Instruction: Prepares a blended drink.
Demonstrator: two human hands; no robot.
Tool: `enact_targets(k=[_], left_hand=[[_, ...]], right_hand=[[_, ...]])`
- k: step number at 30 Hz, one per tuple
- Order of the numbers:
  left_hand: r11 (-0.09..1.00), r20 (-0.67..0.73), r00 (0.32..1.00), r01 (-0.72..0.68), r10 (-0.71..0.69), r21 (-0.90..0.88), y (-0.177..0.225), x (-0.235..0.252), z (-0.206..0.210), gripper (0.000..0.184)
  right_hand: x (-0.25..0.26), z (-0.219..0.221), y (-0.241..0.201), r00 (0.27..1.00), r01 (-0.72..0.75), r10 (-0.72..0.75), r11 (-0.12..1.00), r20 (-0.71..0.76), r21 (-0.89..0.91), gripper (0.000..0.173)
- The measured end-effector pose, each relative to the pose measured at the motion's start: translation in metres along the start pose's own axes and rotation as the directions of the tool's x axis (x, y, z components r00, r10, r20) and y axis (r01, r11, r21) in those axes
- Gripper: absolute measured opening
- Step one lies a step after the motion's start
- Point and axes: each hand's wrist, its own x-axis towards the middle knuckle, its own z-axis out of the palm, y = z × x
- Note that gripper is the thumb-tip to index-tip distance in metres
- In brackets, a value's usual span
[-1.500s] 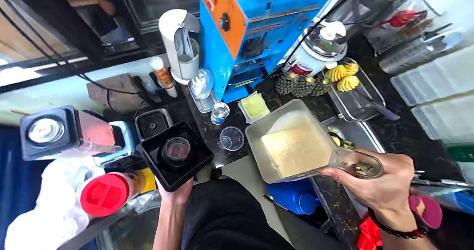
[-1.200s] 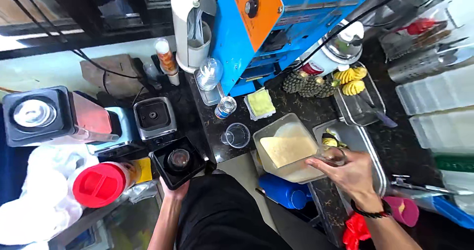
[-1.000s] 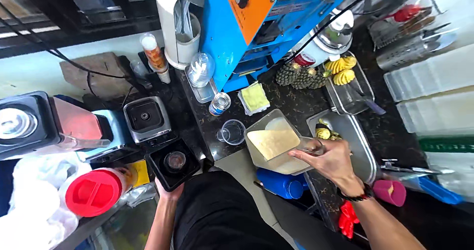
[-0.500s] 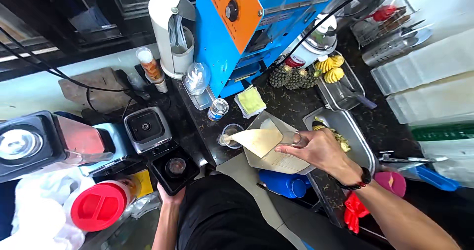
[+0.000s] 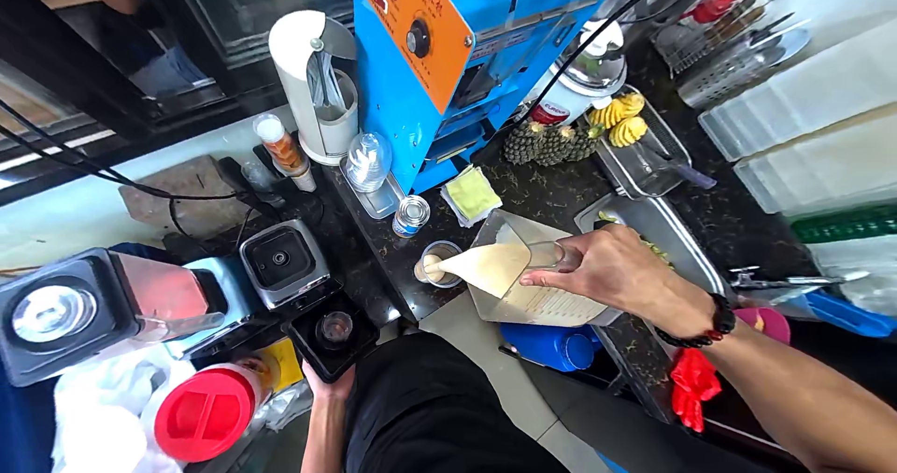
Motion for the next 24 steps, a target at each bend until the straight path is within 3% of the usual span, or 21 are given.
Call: enact_targets(k=[15, 24], left_hand=[[0.999, -0.023, 1.000, -0.005, 0.006, 0.035, 0.006, 0.008, 0.000, 0.069], [1.000, -0.009, 1.000, 0.023, -0.023, 0.018, 0.006, 0.011, -0.012, 0.068]], right_hand=[[0.013, -0.008, -0.011, 0.997, 0.061, -0.057, 0.994, 0.045, -0.090, 0.071], [0.015, -0.009, -0.022, 0.996, 0.028, -0.018, 0.992, 0.086, -0.123, 0.067]])
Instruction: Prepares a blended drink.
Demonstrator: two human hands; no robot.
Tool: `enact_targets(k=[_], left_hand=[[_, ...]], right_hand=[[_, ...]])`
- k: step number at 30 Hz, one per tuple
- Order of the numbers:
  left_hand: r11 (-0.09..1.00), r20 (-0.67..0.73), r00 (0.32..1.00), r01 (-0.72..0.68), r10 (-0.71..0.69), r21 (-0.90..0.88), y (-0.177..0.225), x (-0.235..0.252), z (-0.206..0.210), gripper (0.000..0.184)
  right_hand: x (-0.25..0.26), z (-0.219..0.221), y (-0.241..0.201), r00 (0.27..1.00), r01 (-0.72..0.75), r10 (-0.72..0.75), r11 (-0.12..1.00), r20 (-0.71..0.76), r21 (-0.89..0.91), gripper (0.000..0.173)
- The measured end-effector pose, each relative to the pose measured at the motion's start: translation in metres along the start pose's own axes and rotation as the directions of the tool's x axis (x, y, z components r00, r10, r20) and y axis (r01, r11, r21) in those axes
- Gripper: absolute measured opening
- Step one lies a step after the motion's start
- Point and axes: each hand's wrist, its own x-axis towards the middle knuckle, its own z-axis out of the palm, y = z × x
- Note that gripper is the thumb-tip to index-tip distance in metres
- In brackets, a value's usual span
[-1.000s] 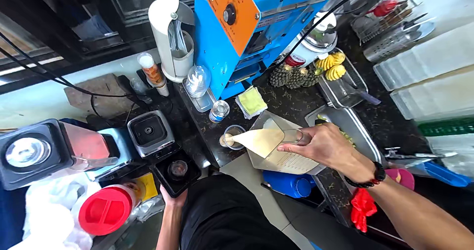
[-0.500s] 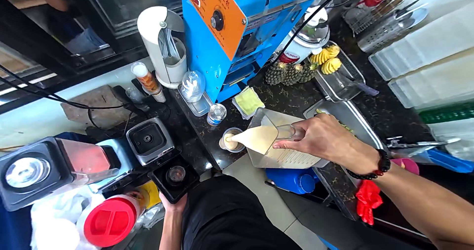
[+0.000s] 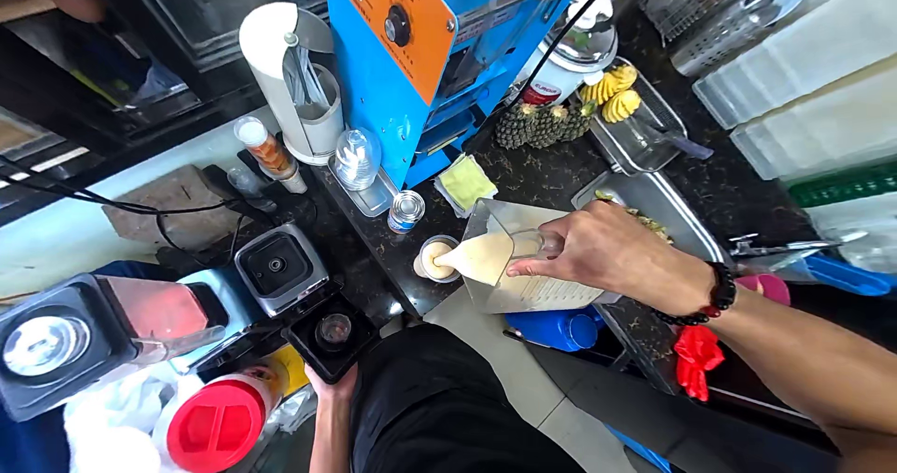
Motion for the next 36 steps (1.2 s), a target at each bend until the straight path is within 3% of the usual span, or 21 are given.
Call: enact_targets(k=[10, 26, 32, 36], left_hand=[[1.000, 0.006, 1.000, 0.001, -0.001, 0.003, 0.005, 0.000, -0.002, 0.066], [1.000, 0.012, 1.000, -0.013, 0.013, -0.008, 0.011, 0.001, -0.009, 0.066], [0.999, 0.010, 0.999, -0.033, 0.033, -0.007, 0.012, -0.001, -0.009, 0.067], [0.999, -0.009, 0.999, -0.037, 0.036, -0.021, 0.011, -0.004, -0.009, 0.066]], right_hand=[[-0.001, -0.004, -0.008, 0.998, -0.044, 0.043, 0.999, 0.042, 0.024, 0.063], [-0.001, -0.001, -0.010, 1.000, -0.003, 0.003, 0.999, -0.015, 0.037, 0.064], [-0.009, 0.006, 0.007, 0.992, 0.030, -0.015, 0.993, -0.129, 0.118, 0.064], [-0.023, 0.020, 0.023, 0.972, -0.032, 0.085, 0.971, -0.218, 0.239, 0.069]])
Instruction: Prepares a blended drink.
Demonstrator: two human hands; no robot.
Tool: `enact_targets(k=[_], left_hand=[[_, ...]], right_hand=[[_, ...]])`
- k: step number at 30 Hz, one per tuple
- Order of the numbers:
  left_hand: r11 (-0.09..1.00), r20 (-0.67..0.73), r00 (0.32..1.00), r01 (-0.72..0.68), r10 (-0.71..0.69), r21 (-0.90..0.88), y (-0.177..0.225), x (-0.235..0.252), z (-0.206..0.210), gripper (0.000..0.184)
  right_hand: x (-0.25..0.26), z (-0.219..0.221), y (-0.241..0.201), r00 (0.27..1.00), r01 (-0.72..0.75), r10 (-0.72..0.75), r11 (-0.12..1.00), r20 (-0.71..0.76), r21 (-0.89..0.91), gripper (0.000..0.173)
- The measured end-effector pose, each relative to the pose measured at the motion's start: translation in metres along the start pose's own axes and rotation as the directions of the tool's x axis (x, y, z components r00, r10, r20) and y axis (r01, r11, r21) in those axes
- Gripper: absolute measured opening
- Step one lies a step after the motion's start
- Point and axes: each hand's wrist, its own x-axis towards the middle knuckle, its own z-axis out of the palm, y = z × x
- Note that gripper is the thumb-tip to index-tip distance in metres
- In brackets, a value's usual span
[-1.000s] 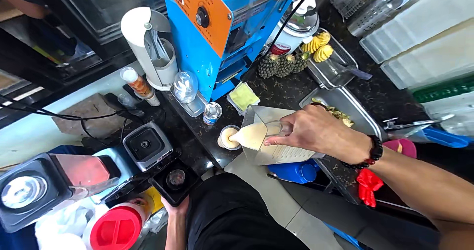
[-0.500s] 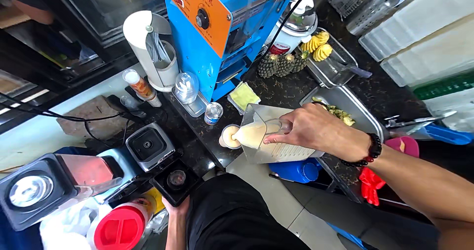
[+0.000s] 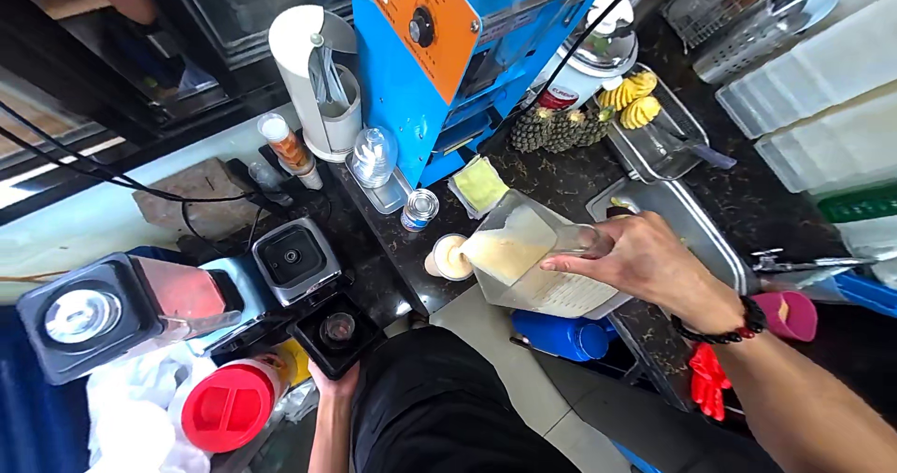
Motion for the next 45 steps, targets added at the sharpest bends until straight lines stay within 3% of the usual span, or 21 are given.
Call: enact_targets(k=[7, 17, 22, 25, 27, 30, 32, 36, 39, 43, 45], left_hand=[[1.000, -0.005, 1.000, -0.025, 0.025, 0.009, -0.003, -0.005, 0.007, 0.066], [0.997, 0.011, 0.998, -0.063, 0.063, 0.045, -0.011, -0.011, 0.012, 0.066], [0.996, 0.036, 0.996, -0.083, 0.084, -0.034, -0.001, -0.042, 0.024, 0.070], [0.985, 0.043, 0.988, -0.145, 0.149, -0.097, 0.025, -0.076, 0.033, 0.076], [0.961, 0.052, 0.965, -0.250, 0.258, -0.116, 0.053, -0.098, 0.042, 0.069], [0.892, 0.172, 0.878, -0.451, 0.446, -0.014, 0.102, -0.128, 0.072, 0.032], [0.846, 0.205, 0.826, -0.533, 0.525, -0.018, 0.133, -0.148, 0.109, 0.019], [0.729, 0.232, 0.698, -0.679, 0.677, -0.086, 0.172, -0.164, 0.144, 0.022], [0.769, 0.233, 0.733, -0.619, 0.639, -0.159, 0.192, -0.160, 0.151, 0.022], [0.733, 0.094, 0.728, -0.679, 0.679, -0.046, 0.202, -0.154, 0.151, 0.037], [0.785, 0.264, 0.744, -0.611, 0.614, -0.101, 0.215, -0.147, 0.127, 0.032]], right_hand=[[-0.031, 0.007, 0.028, 0.978, -0.153, 0.184, 0.951, -0.096, 0.267, 0.058], [-0.051, 0.042, 0.042, 0.959, -0.105, 0.220, 0.861, -0.177, 0.498, 0.049], [-0.077, 0.047, 0.028, 0.929, -0.114, 0.318, 0.730, -0.187, 0.674, 0.030], [-0.104, 0.042, 0.008, 0.922, -0.030, 0.321, 0.618, -0.217, 0.786, 0.022], [-0.117, 0.039, -0.007, 0.950, 0.073, 0.214, 0.557, -0.228, 0.827, 0.031], [-0.120, 0.046, -0.047, 0.956, 0.230, 0.059, 0.461, -0.288, 0.857, 0.036], [-0.104, 0.073, -0.083, 0.930, 0.338, -0.014, 0.426, -0.367, 0.840, 0.033], [-0.037, 0.173, -0.167, 0.913, 0.368, 0.029, 0.374, -0.408, 0.851, 0.019], [0.029, 0.246, -0.216, 0.929, 0.344, 0.034, 0.291, -0.369, 0.893, 0.020], [0.107, 0.306, -0.250, 0.921, 0.379, 0.013, 0.211, -0.390, 0.901, 0.026], [0.131, 0.323, -0.259, 0.925, 0.369, 0.016, 0.205, -0.380, 0.907, 0.034]])
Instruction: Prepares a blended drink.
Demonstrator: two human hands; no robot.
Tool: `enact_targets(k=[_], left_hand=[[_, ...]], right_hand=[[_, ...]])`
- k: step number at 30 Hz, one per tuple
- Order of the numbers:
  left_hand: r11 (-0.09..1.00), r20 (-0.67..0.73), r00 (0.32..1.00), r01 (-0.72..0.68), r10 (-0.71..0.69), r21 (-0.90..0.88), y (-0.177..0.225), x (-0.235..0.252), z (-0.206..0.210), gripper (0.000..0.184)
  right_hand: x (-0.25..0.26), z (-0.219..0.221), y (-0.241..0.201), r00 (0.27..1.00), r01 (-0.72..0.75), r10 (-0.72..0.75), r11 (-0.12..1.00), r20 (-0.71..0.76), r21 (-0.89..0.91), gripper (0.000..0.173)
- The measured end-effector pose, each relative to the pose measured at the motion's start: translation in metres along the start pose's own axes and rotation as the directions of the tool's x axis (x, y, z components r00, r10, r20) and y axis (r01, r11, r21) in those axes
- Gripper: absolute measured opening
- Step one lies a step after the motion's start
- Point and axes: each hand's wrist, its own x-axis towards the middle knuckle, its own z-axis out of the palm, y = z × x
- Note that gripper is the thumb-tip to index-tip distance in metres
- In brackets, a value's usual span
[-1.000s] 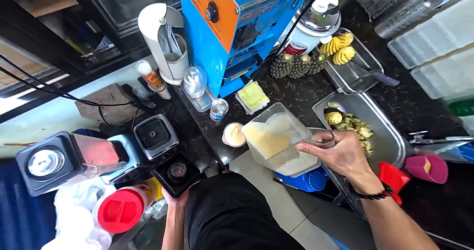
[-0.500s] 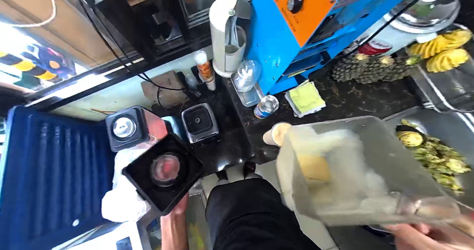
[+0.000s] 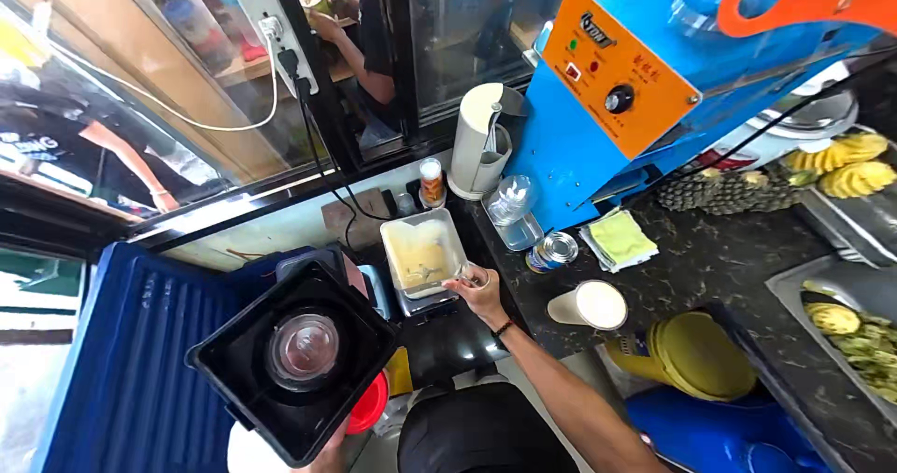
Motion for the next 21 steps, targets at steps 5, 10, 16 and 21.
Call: enact_targets(k=[5, 10, 16, 21], left_hand=[[0.986, 0.021, 0.986, 0.162, -0.163, 0.035, 0.010, 0.009, 0.009, 0.014], [0.980, 0.093, 0.976, 0.197, -0.196, 0.000, -0.005, 0.056, -0.033, 0.036], [0.661, 0.470, 0.850, -0.214, -0.236, 0.719, -0.056, 0.137, 0.014, 0.039], [-0.035, 0.657, 0.640, -0.727, -0.398, 0.686, -0.100, 0.159, 0.040, 0.046]], right_hand=[[0.010, 0.012, 0.012, 0.999, -0.001, 0.002, 1.000, 0.045, -0.024, 0.036], [-0.003, 0.007, 0.019, 0.986, 0.032, -0.010, 0.991, 0.165, -0.128, 0.034], [0.004, -0.010, 0.027, 0.965, -0.162, 0.183, 0.979, 0.185, -0.125, 0.032], [0.051, -0.071, -0.062, 0.758, -0.056, 0.536, 0.622, 0.372, -0.781, 0.062]])
